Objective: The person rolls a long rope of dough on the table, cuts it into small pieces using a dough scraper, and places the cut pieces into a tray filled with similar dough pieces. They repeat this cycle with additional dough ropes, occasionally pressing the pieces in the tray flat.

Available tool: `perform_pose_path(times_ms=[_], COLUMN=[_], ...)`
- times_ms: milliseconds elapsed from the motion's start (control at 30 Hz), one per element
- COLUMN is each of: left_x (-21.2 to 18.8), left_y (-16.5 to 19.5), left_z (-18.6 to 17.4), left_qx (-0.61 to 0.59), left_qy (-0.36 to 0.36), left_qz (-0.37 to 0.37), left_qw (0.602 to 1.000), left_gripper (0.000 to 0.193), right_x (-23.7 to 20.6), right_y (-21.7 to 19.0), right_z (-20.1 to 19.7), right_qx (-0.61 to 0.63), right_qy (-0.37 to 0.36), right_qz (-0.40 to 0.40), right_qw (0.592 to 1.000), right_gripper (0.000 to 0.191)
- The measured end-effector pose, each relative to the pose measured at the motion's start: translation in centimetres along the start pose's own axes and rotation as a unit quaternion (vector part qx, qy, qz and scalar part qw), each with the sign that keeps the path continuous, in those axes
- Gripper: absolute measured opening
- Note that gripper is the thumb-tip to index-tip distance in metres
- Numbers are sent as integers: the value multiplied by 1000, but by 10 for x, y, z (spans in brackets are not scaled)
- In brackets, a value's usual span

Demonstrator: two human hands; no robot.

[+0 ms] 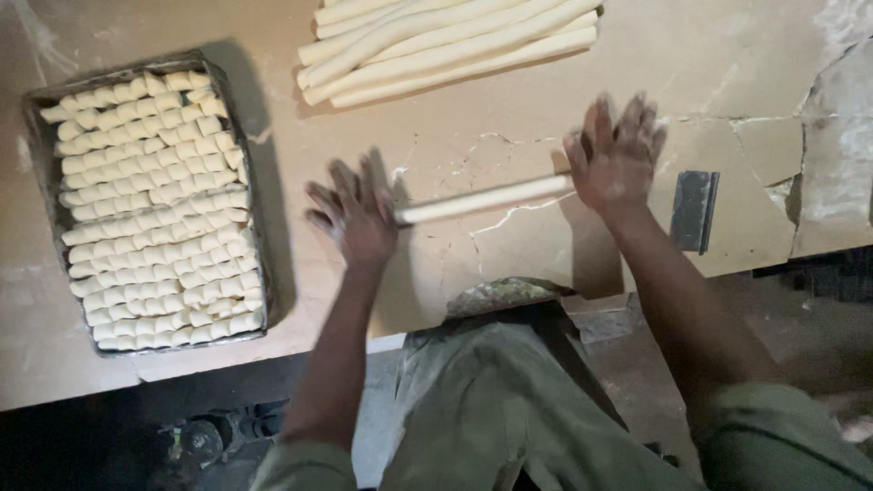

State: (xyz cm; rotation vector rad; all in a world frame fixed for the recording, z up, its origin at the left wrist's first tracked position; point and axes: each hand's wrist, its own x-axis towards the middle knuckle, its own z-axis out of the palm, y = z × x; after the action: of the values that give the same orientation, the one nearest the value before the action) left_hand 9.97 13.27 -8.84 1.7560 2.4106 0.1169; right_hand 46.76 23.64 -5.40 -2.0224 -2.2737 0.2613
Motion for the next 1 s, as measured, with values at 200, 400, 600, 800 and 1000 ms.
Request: perform_pose_path(times_ms=[200, 400, 600, 800, 1000], left_x=[36, -111, -192, -185, -115], left_y=[-7, 3, 29, 99, 79], left_z=[-18, -18, -19, 5, 14], left_qx=[-139, -19, -81, -68, -105], left_qy=[29, -21, -34, -44, 29], left_qz=[145, 95, 54, 164, 258], left_qw=[979, 995, 995, 983, 960], left_gripper=[67, 68, 72, 72, 56], right_x=[23, -112, -172, -127, -82], right_y=[25, 66, 91, 157, 143], right_z=[2, -5, -11, -12, -25], right_qx=[88, 39, 76, 92, 91], right_qy=[2, 18, 17, -51, -60], right_qz=[-142, -211, -191, 246, 205], right_qw=[986, 977, 979, 964, 973], right_gripper=[72, 71, 72, 84, 61])
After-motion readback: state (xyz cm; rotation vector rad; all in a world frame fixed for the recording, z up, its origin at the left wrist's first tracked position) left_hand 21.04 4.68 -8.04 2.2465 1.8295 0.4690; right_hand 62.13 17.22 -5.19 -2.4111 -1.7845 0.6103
